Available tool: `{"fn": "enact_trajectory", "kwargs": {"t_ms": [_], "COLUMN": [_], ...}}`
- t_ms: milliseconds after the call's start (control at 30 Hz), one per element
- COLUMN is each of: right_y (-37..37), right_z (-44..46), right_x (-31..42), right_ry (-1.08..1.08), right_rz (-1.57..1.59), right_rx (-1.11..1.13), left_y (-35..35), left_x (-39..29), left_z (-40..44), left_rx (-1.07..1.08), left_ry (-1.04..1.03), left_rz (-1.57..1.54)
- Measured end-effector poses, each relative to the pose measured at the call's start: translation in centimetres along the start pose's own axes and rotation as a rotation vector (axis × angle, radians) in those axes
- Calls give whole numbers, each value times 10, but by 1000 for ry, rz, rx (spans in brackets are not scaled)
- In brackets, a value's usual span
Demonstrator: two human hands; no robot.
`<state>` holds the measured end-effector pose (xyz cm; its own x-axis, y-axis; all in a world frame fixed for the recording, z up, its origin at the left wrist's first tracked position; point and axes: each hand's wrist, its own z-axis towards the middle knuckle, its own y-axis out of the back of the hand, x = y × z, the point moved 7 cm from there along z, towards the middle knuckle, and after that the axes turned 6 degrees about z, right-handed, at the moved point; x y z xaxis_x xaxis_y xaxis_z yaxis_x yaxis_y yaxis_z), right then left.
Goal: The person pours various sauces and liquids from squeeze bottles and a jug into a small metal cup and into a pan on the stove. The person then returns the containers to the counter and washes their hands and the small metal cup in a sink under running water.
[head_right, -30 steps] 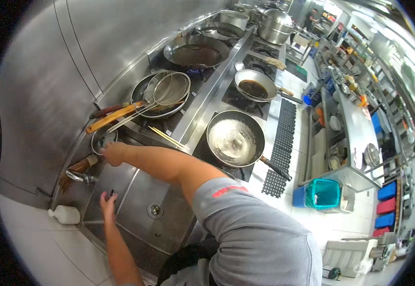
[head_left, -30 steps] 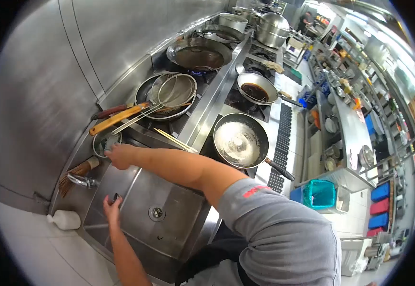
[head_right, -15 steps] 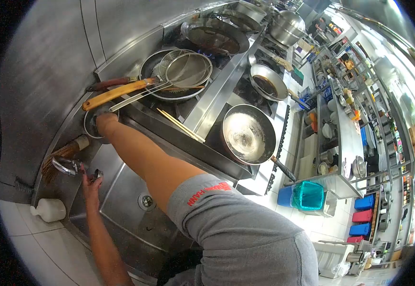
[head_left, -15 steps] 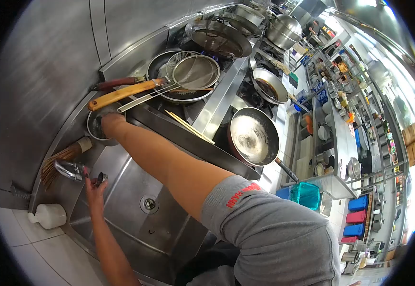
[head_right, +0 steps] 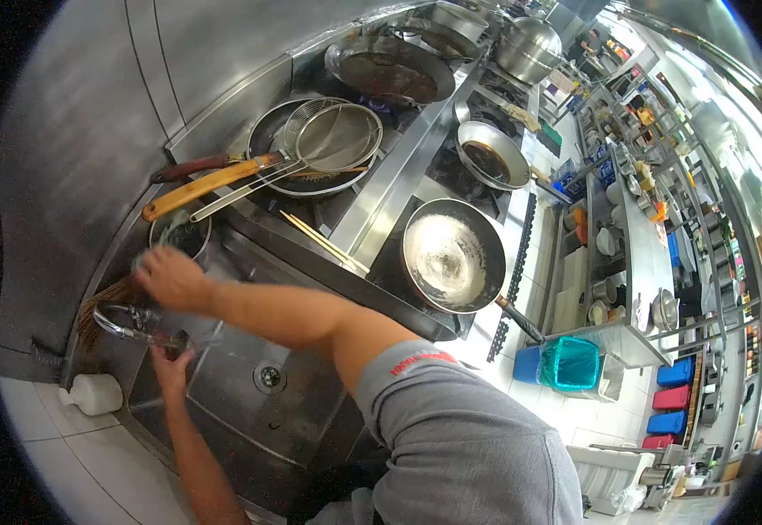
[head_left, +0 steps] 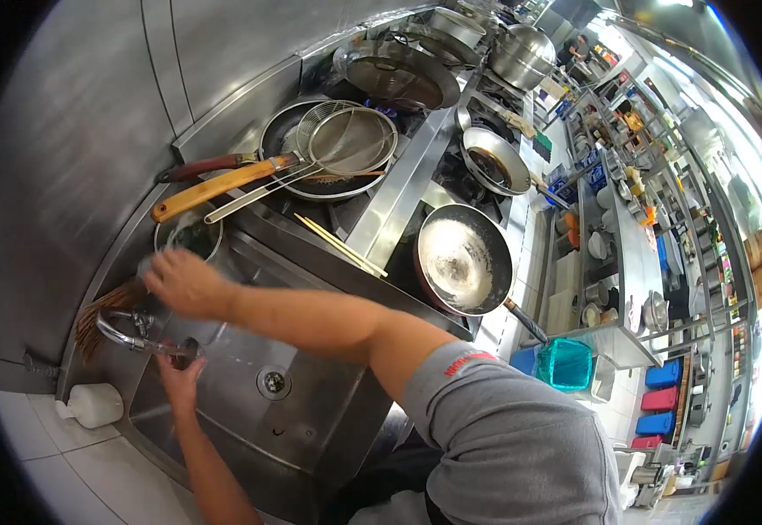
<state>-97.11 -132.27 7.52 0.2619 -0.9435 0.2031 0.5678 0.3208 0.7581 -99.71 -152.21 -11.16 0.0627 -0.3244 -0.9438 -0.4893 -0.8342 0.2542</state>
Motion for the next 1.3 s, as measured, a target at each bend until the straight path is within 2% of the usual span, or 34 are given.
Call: {"fn": "enact_trajectory", "kwargs": {"t_ms": [33, 67, 100, 133, 167, 200, 233, 300, 367, 433, 500, 567, 633, 700, 767, 833, 867, 933, 967, 1000, 1067, 1133, 1167, 1233, 1267, 1300], "right_y": [11, 10, 5, -5, -30, -51, -59, -94, -87, -93, -105, -102, -111, -116, -112, -111, -118, -125, -128, -125, -119, -113, -107, -95, -97, -105], "right_z": [-11, -23, -36, -47, -64, -79, -87, -116, -122, -132, -131, -133, -136, -123, -126, -127, -126, -125, -128, -131, -127, -118, -117, -118, -119, -119], "right_x": [20, 27, 35, 43, 36, 27, 24, 14, 20, 30, 46, 53, 56, 69, 75, 71, 65, 71, 66, 60, 62, 83, 80, 104, 103, 104], "right_ry": [-18, -187, -355, -353, -476, -600, -598, -947, -860, -776, -618, -598, -583, -315, -403, -491, -493, -499, -708, -916, -885, -496, -494, 34, 30, 124], "right_rz": [202, 416, 632, 630, 833, 1037, 1035, 926, 868, 805, 784, 739, 694, 697, 777, 860, 879, 909, 907, 894, 835, 910, 911, 453, 452, 402], "right_rx": [-8, 11, 32, 25, -6, -38, -48, 297, 223, 154, 239, 326, 411, 390, 389, 384, 435, 493, 416, 333, 401, 632, 640, 830, 827, 680], "left_y": [-4, -12, -26, -33, -30, -28, -28, -26, -44, -47, -53, -53, -47, -35, -28, -28, -34, -20, -20, -21, -14, -6, 1, -9, -10, -9], "left_x": [2, -7, -20, -30, -8, 44, 83, 121, 84, 30, 12, 7, 34, 48, 60, 44, 39, 28, 40, 58, 70, 74, 67, 35, 32, 29], "left_z": [0, -5, -17, -25, -19, -5, 5, 18, -8, -34, -28, -24, -14, -2, 2, -17, -22, -27, -27, -19, -13, -22, -26, -41, -38, -33], "left_rx": [35, 35, 48, 64, 66, 161, 259, 344, 424, -56, -28, -7, -117, -141, -173, -275, -276, -338, -343, -319, -290, -263, -268, -11, -7, 4], "left_ry": [28, 17, 4, -8, -16, 19, 57, 13, -24, 307, 249, 191, 316, 348, 380, 591, 591, 352, 357, 279, 203, 378, 381, 575, 574, 535], "left_rz": [-2, -2, -196, -385, -383, -653, -921, -1033, -1148, -1202, -1182, -1159, -999, -1009, -1025, -945, -945, -555, -552, -598, -639, -637, -641, -546, -543, -445]}}
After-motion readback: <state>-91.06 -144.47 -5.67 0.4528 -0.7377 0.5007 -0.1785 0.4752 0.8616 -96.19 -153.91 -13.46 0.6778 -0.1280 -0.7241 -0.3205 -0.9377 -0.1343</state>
